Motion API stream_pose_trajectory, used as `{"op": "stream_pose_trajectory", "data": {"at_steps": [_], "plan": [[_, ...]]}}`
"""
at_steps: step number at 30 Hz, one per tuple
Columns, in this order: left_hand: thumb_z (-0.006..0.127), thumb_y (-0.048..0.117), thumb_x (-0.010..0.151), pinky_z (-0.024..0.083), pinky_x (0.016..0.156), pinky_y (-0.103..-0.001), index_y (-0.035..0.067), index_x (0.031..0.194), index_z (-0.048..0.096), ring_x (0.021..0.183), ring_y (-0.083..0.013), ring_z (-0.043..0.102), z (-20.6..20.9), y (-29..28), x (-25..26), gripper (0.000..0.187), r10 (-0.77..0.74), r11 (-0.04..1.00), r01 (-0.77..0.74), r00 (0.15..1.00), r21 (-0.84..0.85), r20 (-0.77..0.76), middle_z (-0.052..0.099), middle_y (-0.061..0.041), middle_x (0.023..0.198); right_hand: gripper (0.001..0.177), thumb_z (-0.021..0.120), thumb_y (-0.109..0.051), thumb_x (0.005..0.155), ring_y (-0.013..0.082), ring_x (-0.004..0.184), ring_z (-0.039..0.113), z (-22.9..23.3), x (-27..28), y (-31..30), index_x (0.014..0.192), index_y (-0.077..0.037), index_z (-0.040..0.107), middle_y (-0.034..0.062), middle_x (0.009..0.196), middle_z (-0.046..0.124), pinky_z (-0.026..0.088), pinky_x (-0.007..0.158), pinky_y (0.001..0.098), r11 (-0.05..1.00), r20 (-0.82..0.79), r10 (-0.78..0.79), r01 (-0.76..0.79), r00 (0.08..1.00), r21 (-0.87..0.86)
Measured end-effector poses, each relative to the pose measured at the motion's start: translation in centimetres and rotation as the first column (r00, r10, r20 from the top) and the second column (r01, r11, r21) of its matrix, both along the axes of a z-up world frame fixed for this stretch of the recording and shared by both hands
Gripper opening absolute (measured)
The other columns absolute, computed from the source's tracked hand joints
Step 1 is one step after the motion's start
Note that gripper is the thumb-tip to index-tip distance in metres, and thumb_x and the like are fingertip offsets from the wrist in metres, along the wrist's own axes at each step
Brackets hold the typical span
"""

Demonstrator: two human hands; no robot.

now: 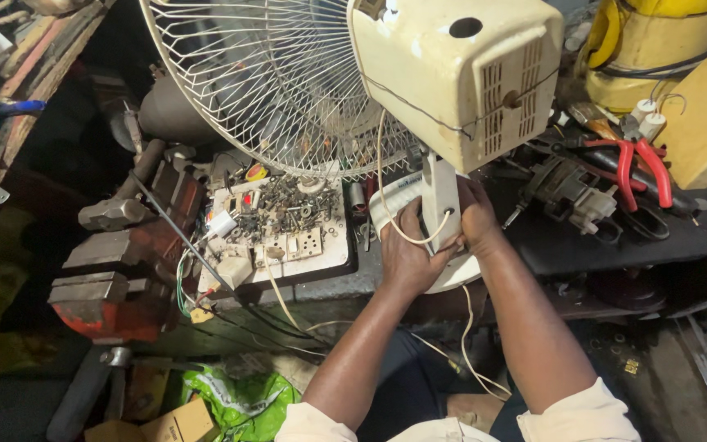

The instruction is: The person uses pliers to adjust wires inside the motor housing of a table fan, then rotates the fan head and base to inspect the assembly. They handle the fan's power cord and control panel while working at a cluttered workbench.

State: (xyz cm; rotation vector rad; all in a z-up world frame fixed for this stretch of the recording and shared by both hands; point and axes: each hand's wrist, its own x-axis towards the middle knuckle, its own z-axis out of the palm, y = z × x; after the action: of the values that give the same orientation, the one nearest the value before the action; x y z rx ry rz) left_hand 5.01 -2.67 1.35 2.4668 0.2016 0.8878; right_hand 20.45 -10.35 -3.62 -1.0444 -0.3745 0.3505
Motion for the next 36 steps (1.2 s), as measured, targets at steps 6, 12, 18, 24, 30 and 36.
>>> {"op": "stream_pose_trajectory", "data": {"at_steps": [6, 12, 18, 24, 30, 36], "plan": [[0.082, 0.053, 0.079, 0.04, 0.106, -0.054, -0.008, 0.145, 0.044, 0.126, -0.0433, 0.058, 0.7, 0.0, -0.3, 0.098, -0.009, 0.999, 0.009, 1.0, -0.031, 0.009, 0.06, -0.028, 0.134, 0.036, 0.058, -0.028, 0.104, 0.0134, 0.103, 0.067, -1.7, 1.0, 0.1, 0.122, 0.001, 0.069, 0.0088, 0.119, 0.067, 0.055, 0.085, 0.0266, 0.99, 0.125, -0.113, 0.123, 0.986, -0.074], [0.08, 0.051, 0.082, 0.041, 0.105, -0.053, -0.006, 0.144, 0.046, 0.123, -0.0411, 0.06, 1.0, 0.0, -0.5, 0.091, -0.028, 0.998, 0.029, 0.999, -0.047, 0.029, 0.063, -0.026, 0.13, 0.043, 0.061, -0.03, 0.102, 0.0152, 0.098, 0.067, -3.1, 1.8, 0.1, 0.131, 0.002, 0.066, 0.0113, 0.119, 0.069, 0.054, 0.081, 0.0277, 0.998, -0.019, -0.063, 0.062, 0.998, -0.032], [0.082, 0.05, 0.081, 0.041, 0.103, -0.054, -0.007, 0.14, 0.049, 0.121, -0.0418, 0.06, 0.8, 0.1, -0.4, 0.088, -0.039, 0.999, 0.04, 0.996, -0.01, 0.084, 0.064, -0.026, 0.127, 0.044, 0.063, -0.031, 0.1, 0.0136, 0.099, 0.069, -2.6, 1.3, 0.1, 0.132, -0.001, 0.063, 0.0077, 0.118, 0.07, 0.056, 0.082, 0.0273, 0.992, -0.098, -0.119, 0.115, 0.988, -0.044], [0.083, 0.048, 0.079, 0.043, 0.101, -0.053, 0.001, 0.135, 0.056, 0.116, -0.0372, 0.064, 1.6, 0.2, -0.7, 0.079, -0.074, 0.993, 0.077, 0.996, -0.088, 0.043, 0.07, -0.018, 0.119, 0.042, 0.065, -0.033, 0.103, 0.0157, 0.092, 0.07, -2.5, 1.4, -0.1, 0.127, 0.001, 0.063, 0.0096, 0.11, 0.071, 0.057, 0.079, 0.0283, 0.993, -0.118, -0.115, 0.118, 0.986, 0.024], [0.084, 0.048, 0.077, 0.043, 0.099, -0.053, 0.002, 0.132, 0.058, 0.112, -0.0382, 0.065, 2.1, 0.3, -1.3, 0.076, -0.07, 0.994, 0.078, 0.993, -0.082, 0.091, 0.07, -0.017, 0.116, 0.043, 0.065, -0.033, 0.102, 0.016, 0.092, 0.07, -2.8, 1.7, -0.6, 0.129, 0.0, 0.065, 0.0089, 0.11, 0.072, 0.057, 0.078, 0.0276, 0.994, -0.098, -0.106, 0.108, 0.99, 0.017], [0.086, 0.046, 0.077, 0.045, 0.096, -0.053, 0.003, 0.127, 0.061, 0.109, -0.0386, 0.065, 2.7, 0.3, -1.1, 0.071, -0.099, 0.986, 0.107, 0.993, -0.124, 0.069, 0.07, -0.017, 0.112, 0.04, 0.065, -0.03, 0.101, 0.0179, 0.098, 0.07, -4.9, 3.1, -0.2, 0.129, -0.002, 0.061, 0.0096, 0.114, 0.07, 0.059, 0.083, 0.0316, 0.985, -0.13, -0.167, 0.17, 0.977, 0.013]]}}
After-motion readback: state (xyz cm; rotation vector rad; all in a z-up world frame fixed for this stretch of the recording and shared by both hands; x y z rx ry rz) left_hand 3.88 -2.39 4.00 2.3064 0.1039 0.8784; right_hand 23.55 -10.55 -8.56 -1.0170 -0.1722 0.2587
